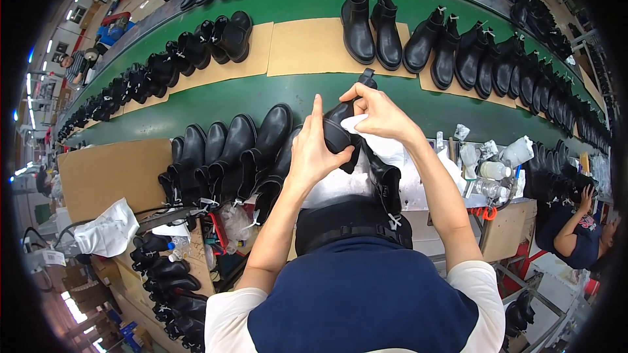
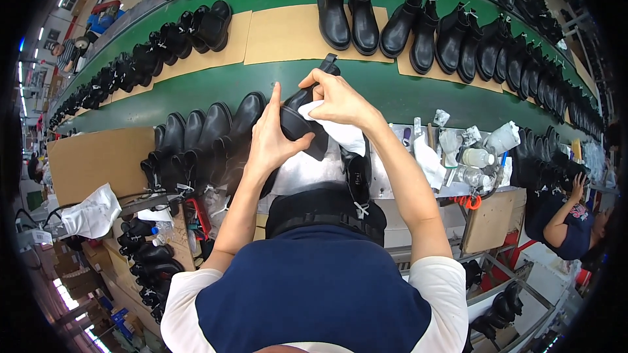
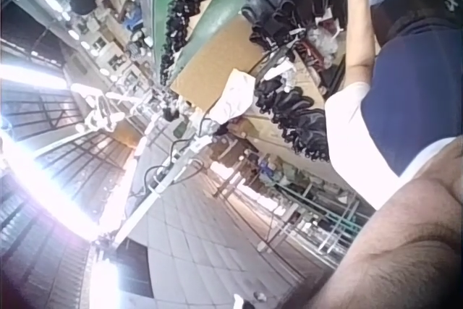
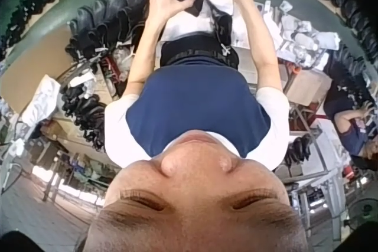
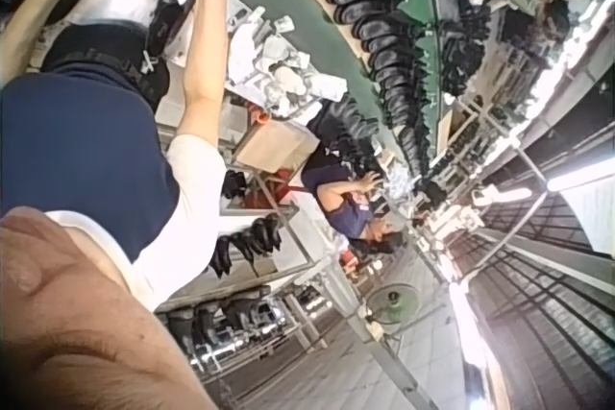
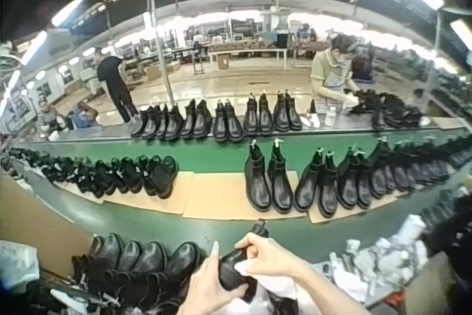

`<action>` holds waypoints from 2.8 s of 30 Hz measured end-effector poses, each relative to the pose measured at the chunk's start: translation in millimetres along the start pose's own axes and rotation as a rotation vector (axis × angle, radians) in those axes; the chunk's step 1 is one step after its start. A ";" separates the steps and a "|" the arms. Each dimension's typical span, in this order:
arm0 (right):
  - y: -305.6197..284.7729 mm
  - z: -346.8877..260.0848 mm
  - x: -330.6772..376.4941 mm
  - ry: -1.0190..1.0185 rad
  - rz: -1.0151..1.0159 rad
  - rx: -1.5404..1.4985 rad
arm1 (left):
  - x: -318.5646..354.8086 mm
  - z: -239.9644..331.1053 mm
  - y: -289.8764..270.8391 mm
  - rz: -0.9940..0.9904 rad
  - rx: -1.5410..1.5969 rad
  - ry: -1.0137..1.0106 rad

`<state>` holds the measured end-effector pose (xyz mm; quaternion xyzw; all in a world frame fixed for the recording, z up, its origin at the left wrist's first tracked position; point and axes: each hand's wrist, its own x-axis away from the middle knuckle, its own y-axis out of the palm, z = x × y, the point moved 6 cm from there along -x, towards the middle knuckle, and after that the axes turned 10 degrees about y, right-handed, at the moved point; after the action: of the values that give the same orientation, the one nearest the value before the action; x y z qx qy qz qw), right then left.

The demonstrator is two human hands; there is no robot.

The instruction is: Cleaning and inspecting black leather Chelsea boots on a factory assembly line.

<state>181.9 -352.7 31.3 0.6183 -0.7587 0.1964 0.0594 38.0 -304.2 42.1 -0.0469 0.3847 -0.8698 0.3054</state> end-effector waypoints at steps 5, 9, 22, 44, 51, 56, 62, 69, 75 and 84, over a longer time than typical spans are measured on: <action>1.3 -2.3 1.6 -0.018 -0.060 -0.010 | 1.3 2.7 -0.7 -0.025 -0.002 0.026; 0.6 -1.3 0.7 0.017 0.011 0.006 | 0.0 4.9 -0.5 -0.027 -0.004 0.025; 1.3 -1.1 7.3 -0.054 -0.029 -0.026 | 5.8 5.7 2.3 0.014 -0.042 0.073; -0.4 2.8 7.8 -0.105 -0.056 -0.046 | 0.0 6.3 1.4 -0.002 -0.081 0.104; 0.4 6.2 3.6 -0.027 0.018 -0.075 | 0.9 11.2 4.6 0.005 -0.119 0.070; 2.3 3.4 6.8 -0.095 -0.040 -0.074 | 4.0 9.1 4.1 -0.007 -0.083 0.041; 2.4 10.8 4.5 -0.033 -0.002 -0.127 | 5.3 14.2 5.8 -0.013 -0.110 -0.003; 5.9 14.6 6.2 -0.097 -0.094 -0.186 | 6.7 13.0 3.2 -0.002 -0.108 0.054; 7.5 9.7 8.7 -0.102 -0.033 -0.139 | 9.4 15.0 3.1 0.025 -0.114 0.072; 3.3 3.2 10.7 -0.072 0.007 -0.098 | 8.2 17.9 3.6 0.030 -0.120 0.083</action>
<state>176.8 -363.2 31.2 0.6188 -0.7711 0.1366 0.0616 38.8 -322.1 50.8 -0.0232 0.4492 -0.8417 0.2987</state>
